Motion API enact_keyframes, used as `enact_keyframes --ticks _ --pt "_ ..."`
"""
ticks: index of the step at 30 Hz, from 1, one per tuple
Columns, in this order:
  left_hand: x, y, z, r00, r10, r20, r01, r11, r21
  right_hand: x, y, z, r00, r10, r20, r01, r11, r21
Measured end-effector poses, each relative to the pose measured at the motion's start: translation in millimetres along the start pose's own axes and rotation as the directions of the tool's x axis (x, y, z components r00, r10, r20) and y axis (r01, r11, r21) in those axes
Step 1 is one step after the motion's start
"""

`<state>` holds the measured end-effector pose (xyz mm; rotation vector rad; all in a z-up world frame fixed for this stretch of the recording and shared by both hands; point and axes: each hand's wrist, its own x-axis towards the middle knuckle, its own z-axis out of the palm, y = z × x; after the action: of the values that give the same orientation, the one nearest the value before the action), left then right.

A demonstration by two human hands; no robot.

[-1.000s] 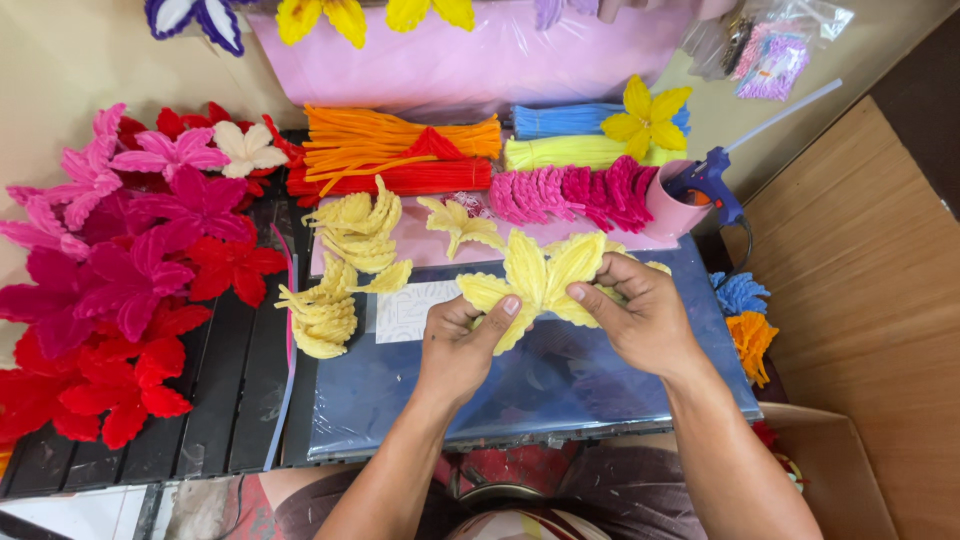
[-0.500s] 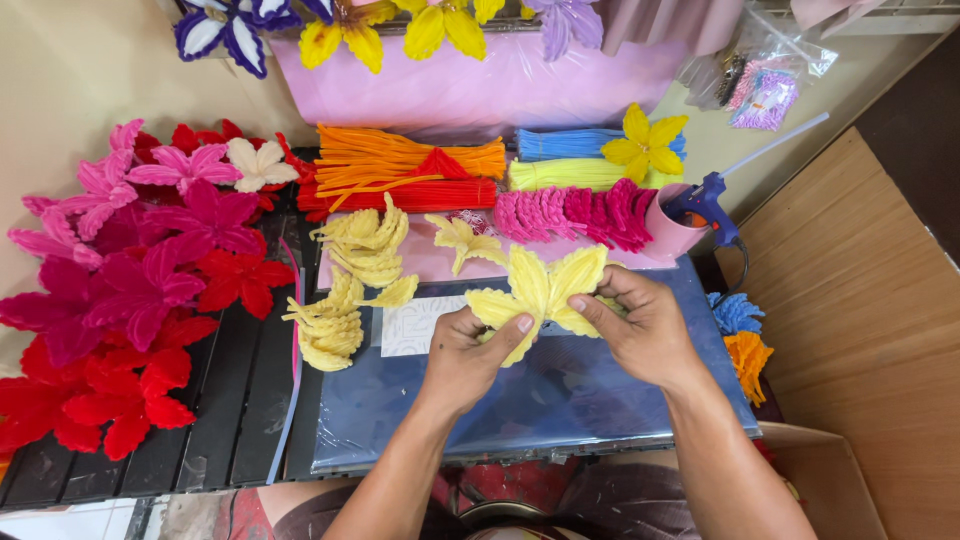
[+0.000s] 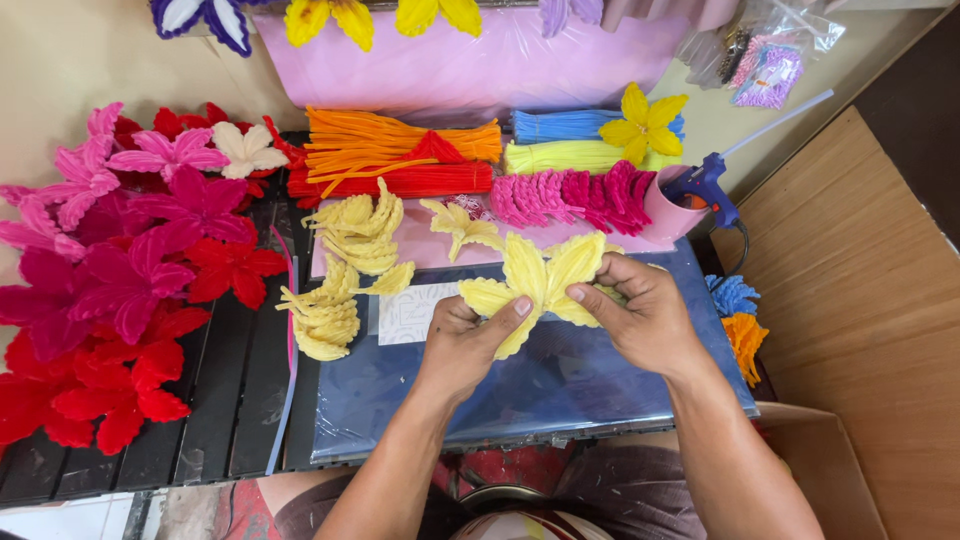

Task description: The person assembles foam flower petals by applying adhesive with a glue gun and pressing the petals together to form larger floral shapes.

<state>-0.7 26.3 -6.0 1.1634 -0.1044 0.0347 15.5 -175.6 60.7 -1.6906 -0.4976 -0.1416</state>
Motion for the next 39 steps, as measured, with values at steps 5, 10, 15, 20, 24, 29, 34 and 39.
enact_keyframes --ticks 5,10,15,20,24,29,34,39 --pt "-1.7 -0.7 -1.2 1.000 -0.026 -0.009 0.026 1.000 -0.011 -2.2 2.1 -1.2 1.000 -0.002 0.023 0.002 1.000 -0.029" --pt "-0.4 -7.3 -2.2 1.000 -0.027 -0.007 0.027 1.000 -0.002 -1.8 -0.1 -1.8 0.999 -0.010 0.039 0.012 0.999 -0.048" --pt "2.7 -49.2 -23.5 0.999 -0.049 -0.002 0.049 0.999 0.017 -5.8 4.8 -4.7 1.000 0.007 0.027 -0.005 0.999 -0.051" --pt "-1.0 -49.2 -22.9 0.993 -0.114 -0.032 0.115 0.993 0.021 -12.3 8.0 -8.9 0.999 0.026 0.048 -0.024 0.999 -0.031" --pt "-1.6 -40.6 -10.9 0.991 -0.132 -0.027 0.133 0.991 0.028 -13.3 7.1 -11.1 0.999 0.023 0.034 -0.023 1.000 -0.012" --pt "-3.1 -60.9 -24.2 0.989 -0.133 -0.057 0.137 0.988 0.069 -22.7 30.0 -18.2 0.998 0.055 0.042 -0.056 0.998 0.009" --pt "-1.6 -66.0 -26.3 0.987 -0.147 -0.064 0.152 0.985 0.081 -21.1 29.5 -17.7 0.997 0.060 0.043 -0.060 0.998 0.009" --pt "0.3 -68.2 -24.9 0.986 -0.156 -0.062 0.161 0.983 0.089 -20.8 28.8 -19.3 0.996 0.074 0.041 -0.074 0.997 0.016"
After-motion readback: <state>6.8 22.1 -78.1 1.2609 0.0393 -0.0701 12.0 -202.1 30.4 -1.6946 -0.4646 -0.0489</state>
